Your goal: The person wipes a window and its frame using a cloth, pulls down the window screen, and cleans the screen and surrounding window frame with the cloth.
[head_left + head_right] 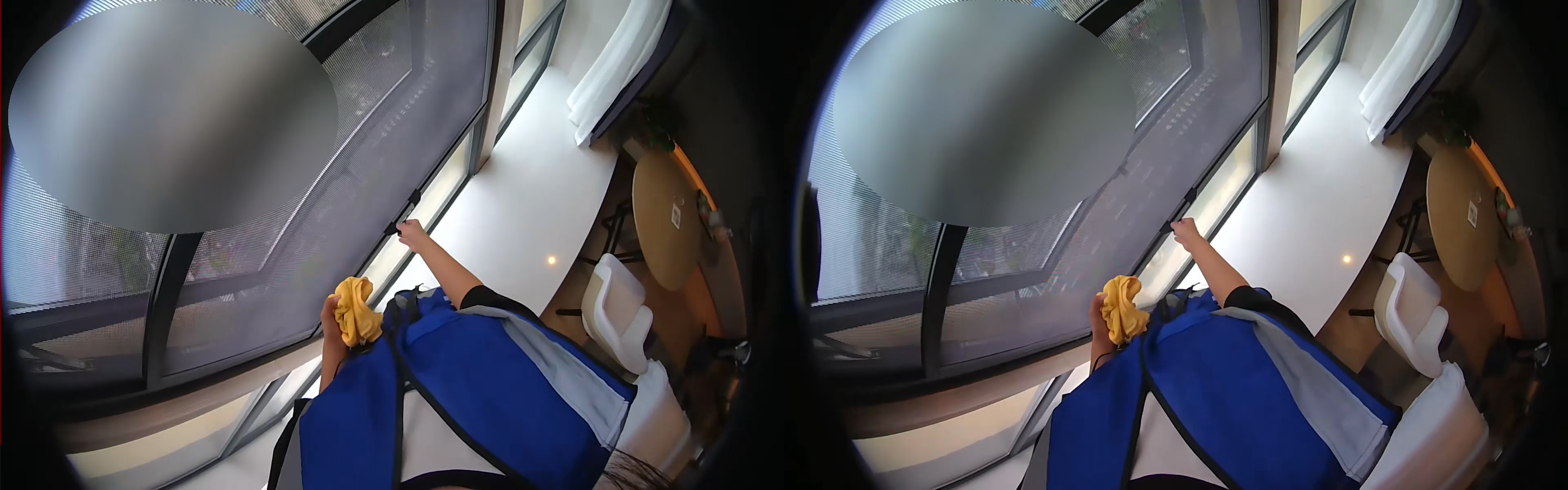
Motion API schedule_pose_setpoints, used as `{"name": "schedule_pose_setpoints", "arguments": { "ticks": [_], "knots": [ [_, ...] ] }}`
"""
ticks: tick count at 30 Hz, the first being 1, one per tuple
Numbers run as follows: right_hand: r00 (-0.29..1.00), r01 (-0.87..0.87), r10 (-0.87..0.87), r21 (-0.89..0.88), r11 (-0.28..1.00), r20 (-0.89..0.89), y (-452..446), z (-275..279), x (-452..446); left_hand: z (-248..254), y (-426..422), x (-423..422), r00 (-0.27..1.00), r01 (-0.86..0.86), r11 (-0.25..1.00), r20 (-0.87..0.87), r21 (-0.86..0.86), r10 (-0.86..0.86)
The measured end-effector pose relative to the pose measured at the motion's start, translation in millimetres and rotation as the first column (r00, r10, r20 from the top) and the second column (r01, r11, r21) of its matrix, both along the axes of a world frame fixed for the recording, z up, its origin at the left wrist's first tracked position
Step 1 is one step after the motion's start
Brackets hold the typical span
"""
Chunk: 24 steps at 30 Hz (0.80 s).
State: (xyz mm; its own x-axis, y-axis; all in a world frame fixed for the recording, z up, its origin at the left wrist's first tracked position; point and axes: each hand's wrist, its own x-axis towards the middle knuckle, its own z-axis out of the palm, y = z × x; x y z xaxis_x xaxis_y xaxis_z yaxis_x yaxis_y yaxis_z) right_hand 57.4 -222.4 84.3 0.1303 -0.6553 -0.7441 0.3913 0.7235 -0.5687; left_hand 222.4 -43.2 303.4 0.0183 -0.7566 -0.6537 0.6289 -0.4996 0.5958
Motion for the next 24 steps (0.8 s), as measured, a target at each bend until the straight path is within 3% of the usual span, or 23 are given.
{"name": "schedule_pose_setpoints", "arguments": {
  "ticks": [1, 2, 3, 5, 8, 11, 16, 24],
  "knots": [
    [0.996, -0.030, 0.032, 0.024, 0.999, -0.081, -6, 3, 5, 1, 1, 2, 1.000, -0.016, 1.000, 0.004, -0.014, 0.016],
    [0.997, 0.058, -0.054, 0.084, 0.995, -0.057, -9, 6, 11, -7, 5, 11, 1.000, -0.019, 1.000, -0.005, -0.024, 0.019],
    [0.995, -0.012, 0.011, 0.006, 1.000, 0.103, -11, -20, 14, -7, 8, 14, 0.999, -0.047, 0.999, 0.006, -0.025, 0.047],
    [0.971, 0.104, -0.123, 0.101, 0.989, 0.204, -11, -38, 27, -6, 10, 15, 0.994, -0.106, 0.994, 0.031, -0.025, 0.107],
    [0.981, 0.128, -0.144, 0.126, 0.984, 0.127, -4, -15, 25, 10, 12, 8, 0.988, -0.149, 0.987, 0.023, -0.067, 0.151],
    [0.999, 0.040, -0.038, 0.175, 0.984, -0.017, -8, -11, 22, -1, 22, 20, 0.975, -0.218, 0.974, 0.037, -0.060, 0.220],
    [0.996, 0.059, -0.072, 0.201, 0.978, 0.057, -6, -3, 22, -11, 27, 29, 0.973, -0.232, 0.971, 0.004, -0.061, 0.232],
    [0.999, 0.043, -0.043, 0.191, 0.981, -0.003, -5, -6, 23, 1, 28, 27, 0.971, -0.239, 0.970, -0.027, -0.039, 0.238]
  ]
}}
